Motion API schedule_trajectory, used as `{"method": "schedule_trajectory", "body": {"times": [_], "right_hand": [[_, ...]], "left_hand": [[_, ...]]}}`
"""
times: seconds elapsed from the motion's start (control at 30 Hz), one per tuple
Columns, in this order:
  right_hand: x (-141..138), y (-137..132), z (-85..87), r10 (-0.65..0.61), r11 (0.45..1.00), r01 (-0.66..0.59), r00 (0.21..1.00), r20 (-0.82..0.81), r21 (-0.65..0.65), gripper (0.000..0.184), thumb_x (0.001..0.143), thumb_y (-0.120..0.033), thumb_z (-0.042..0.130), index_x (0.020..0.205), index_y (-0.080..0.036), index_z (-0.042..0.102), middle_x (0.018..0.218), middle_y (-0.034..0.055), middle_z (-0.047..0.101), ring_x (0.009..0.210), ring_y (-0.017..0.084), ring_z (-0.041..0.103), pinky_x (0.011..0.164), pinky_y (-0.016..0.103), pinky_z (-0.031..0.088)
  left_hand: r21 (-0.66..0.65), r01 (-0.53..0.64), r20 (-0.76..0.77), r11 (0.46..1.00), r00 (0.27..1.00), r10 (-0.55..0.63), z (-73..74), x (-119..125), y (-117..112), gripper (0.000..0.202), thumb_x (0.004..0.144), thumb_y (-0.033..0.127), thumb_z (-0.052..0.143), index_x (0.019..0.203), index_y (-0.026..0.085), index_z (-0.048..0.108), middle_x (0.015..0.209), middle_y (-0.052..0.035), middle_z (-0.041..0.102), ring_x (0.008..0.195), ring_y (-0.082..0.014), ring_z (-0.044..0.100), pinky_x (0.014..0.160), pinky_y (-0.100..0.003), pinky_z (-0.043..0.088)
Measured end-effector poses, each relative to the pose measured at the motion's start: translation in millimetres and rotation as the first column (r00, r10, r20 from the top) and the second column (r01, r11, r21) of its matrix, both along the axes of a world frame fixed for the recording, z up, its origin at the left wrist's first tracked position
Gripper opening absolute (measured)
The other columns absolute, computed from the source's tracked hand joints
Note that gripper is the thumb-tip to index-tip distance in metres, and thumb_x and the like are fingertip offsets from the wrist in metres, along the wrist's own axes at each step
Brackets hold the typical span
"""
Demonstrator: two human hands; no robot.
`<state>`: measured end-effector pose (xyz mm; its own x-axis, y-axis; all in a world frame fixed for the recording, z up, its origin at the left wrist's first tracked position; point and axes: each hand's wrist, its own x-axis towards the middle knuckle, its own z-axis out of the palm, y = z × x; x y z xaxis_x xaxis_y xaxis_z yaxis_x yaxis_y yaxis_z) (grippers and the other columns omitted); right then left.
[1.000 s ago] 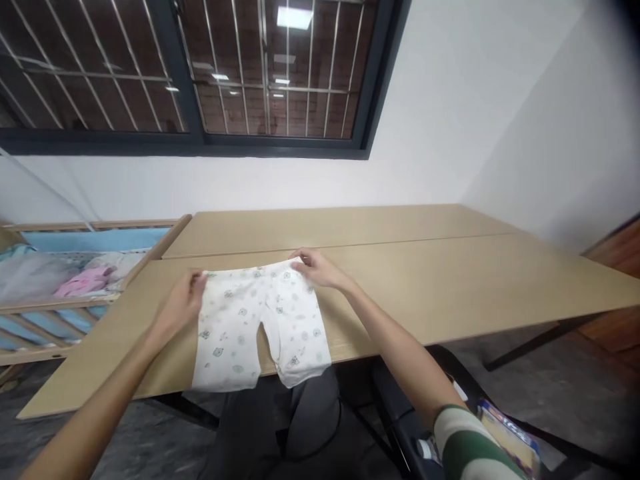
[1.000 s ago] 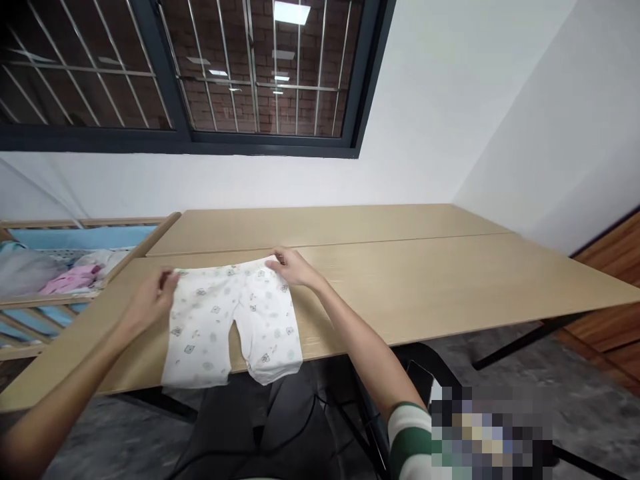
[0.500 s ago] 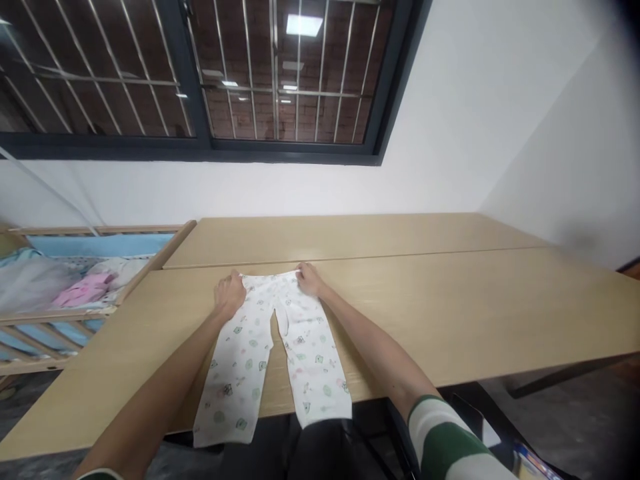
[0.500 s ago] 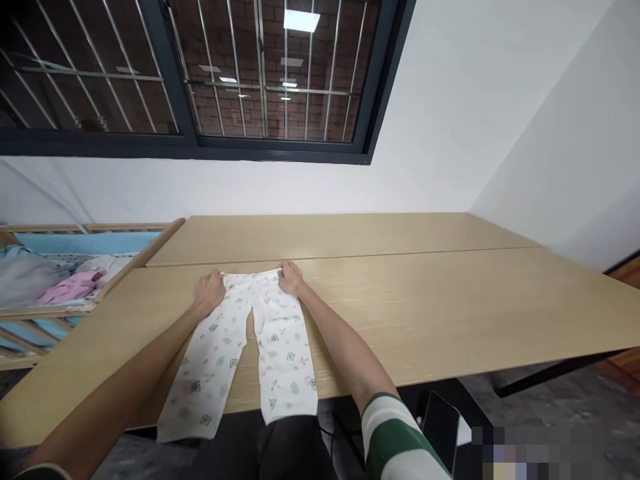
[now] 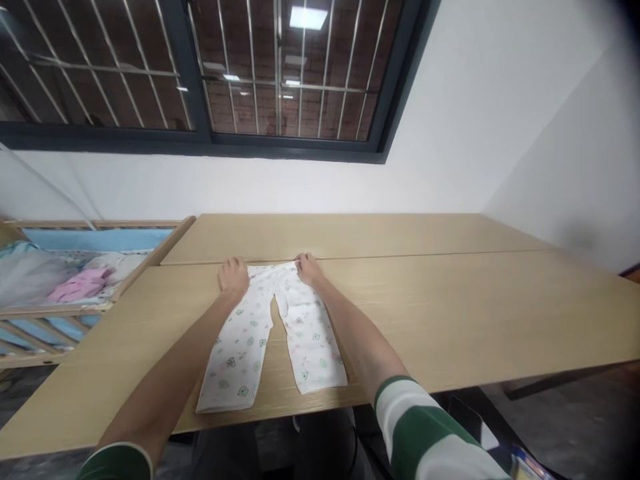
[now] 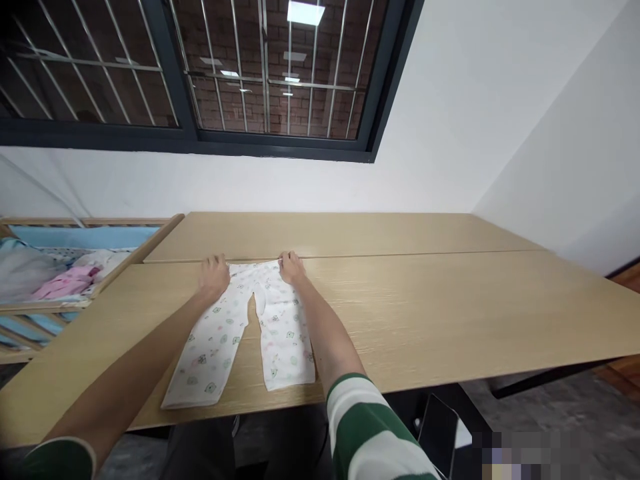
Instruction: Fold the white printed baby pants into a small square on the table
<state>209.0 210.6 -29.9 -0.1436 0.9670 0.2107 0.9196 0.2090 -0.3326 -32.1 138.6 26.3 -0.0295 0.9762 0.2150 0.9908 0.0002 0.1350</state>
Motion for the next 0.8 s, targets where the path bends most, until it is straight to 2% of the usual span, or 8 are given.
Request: {"method": "schedule_trajectory", "body": {"times": [0.13, 0.23, 0.3, 0.33, 0.5, 0.57, 0.7, 0.8], "right_hand": [[0.1, 0.1, -0.8, -0.002, 1.0, 0.002, 1.0, 0.012, 0.004, 0.029, 0.106, -0.028, 0.037, 0.124, -0.018, 0.057, 0.125, 0.0135, 0.057, 0.116, 0.022, 0.052, 0.1, 0.032, 0.036], [-0.2, 0.7, -0.7, 0.0, 1.0, 0.0, 1.0, 0.009, 0.009, 0.029, 0.106, -0.027, 0.037, 0.124, -0.017, 0.058, 0.125, 0.0143, 0.058, 0.118, 0.022, 0.052, 0.1, 0.032, 0.036], [-0.5, 0.3, -0.7, -0.005, 1.0, 0.005, 1.0, 0.008, 0.012, 0.029, 0.106, -0.028, 0.037, 0.124, -0.017, 0.058, 0.125, 0.0148, 0.058, 0.119, 0.023, 0.052, 0.101, 0.033, 0.036], [-0.6, -0.2, -0.7, -0.009, 1.0, 0.008, 1.0, 0.008, 0.013, 0.03, 0.106, -0.028, 0.037, 0.124, -0.017, 0.058, 0.125, 0.0149, 0.058, 0.119, 0.023, 0.052, 0.101, 0.034, 0.036], [-0.6, -3.5, -0.7, -0.03, 0.999, 0.03, 0.999, 0.02, 0.016, 0.031, 0.106, -0.029, 0.037, 0.125, -0.018, 0.059, 0.126, 0.0151, 0.058, 0.118, 0.025, 0.053, 0.101, 0.036, 0.037], [-0.6, -3.5, -0.8, -0.033, 0.999, 0.033, 0.999, 0.018, 0.018, 0.031, 0.106, -0.029, 0.037, 0.125, -0.018, 0.059, 0.126, 0.0149, 0.059, 0.119, 0.025, 0.053, 0.101, 0.036, 0.038], [-0.5, -1.4, -1.5, -0.023, 1.0, 0.023, 1.0, -0.004, 0.019, 0.032, 0.106, -0.029, 0.037, 0.127, -0.02, 0.059, 0.125, 0.0144, 0.059, 0.118, 0.025, 0.054, 0.102, 0.037, 0.037], [-0.1, -0.4, -2.1, -0.017, 1.0, 0.017, 1.0, -0.014, 0.02, 0.032, 0.106, -0.029, 0.037, 0.127, -0.022, 0.06, 0.123, 0.0136, 0.059, 0.117, 0.025, 0.055, 0.103, 0.038, 0.038]], "left_hand": [[-0.018, 0.321, -0.021, 0.947, 0.947, -0.321, 11.2, 41.5, -63.4, 0.037, 0.1, 0.027, 0.032, 0.116, 0.011, 0.061, 0.117, -0.0224, 0.064, 0.115, -0.0357, 0.057, 0.099, -0.047, 0.04], [-0.086, 0.591, 0.005, 0.802, 0.805, -0.593, 2.2, 79.3, -127.8, 0.035, 0.098, 0.049, 0.046, 0.101, 0.021, 0.066, 0.1, -0.0095, 0.069, 0.097, -0.0269, 0.064, 0.091, -0.04, 0.048], [-0.095, 0.698, 0.024, 0.71, 0.715, -0.699, -7.7, 99.3, -160.4, 0.042, 0.097, 0.057, 0.046, 0.103, 0.02, 0.066, 0.1, -0.0104, 0.068, 0.095, -0.0285, 0.065, 0.087, -0.042, 0.05], [-0.099, 0.708, 0.029, 0.699, 0.704, -0.71, -12.1, 106.7, -171.0, 0.044, 0.096, 0.058, 0.046, 0.105, 0.018, 0.065, 0.101, -0.0116, 0.068, 0.096, -0.0297, 0.065, 0.085, -0.043, 0.051], [-0.085, 0.692, 0.026, 0.717, 0.721, -0.693, -21.8, 118.3, -186.0, 0.034, 0.102, 0.042, 0.04, 0.103, 0.016, 0.063, 0.101, -0.0131, 0.067, 0.097, -0.0303, 0.065, 0.082, -0.043, 0.051], [-0.066, 0.726, 0.047, 0.685, 0.688, -0.724, -23.4, 116.7, -190.5, 0.034, 0.099, 0.048, 0.048, 0.102, 0.018, 0.063, 0.099, -0.0117, 0.067, 0.096, -0.0303, 0.065, 0.084, -0.044, 0.051], [-0.069, 0.763, 0.091, 0.642, 0.646, -0.758, -28.9, 118.0, -204.4, 0.061, 0.083, 0.074, 0.06, 0.105, 0.017, 0.063, 0.101, -0.012, 0.067, 0.097, -0.032, 0.064, 0.087, -0.046, 0.052], [-0.065, 0.805, 0.04, 0.59, 0.592, -0.805, -33.0, 123.9, -210.8, 0.057, 0.089, 0.069, 0.055, 0.107, 0.016, 0.063, 0.101, -0.0124, 0.066, 0.097, -0.0313, 0.064, 0.086, -0.046, 0.053]]}}
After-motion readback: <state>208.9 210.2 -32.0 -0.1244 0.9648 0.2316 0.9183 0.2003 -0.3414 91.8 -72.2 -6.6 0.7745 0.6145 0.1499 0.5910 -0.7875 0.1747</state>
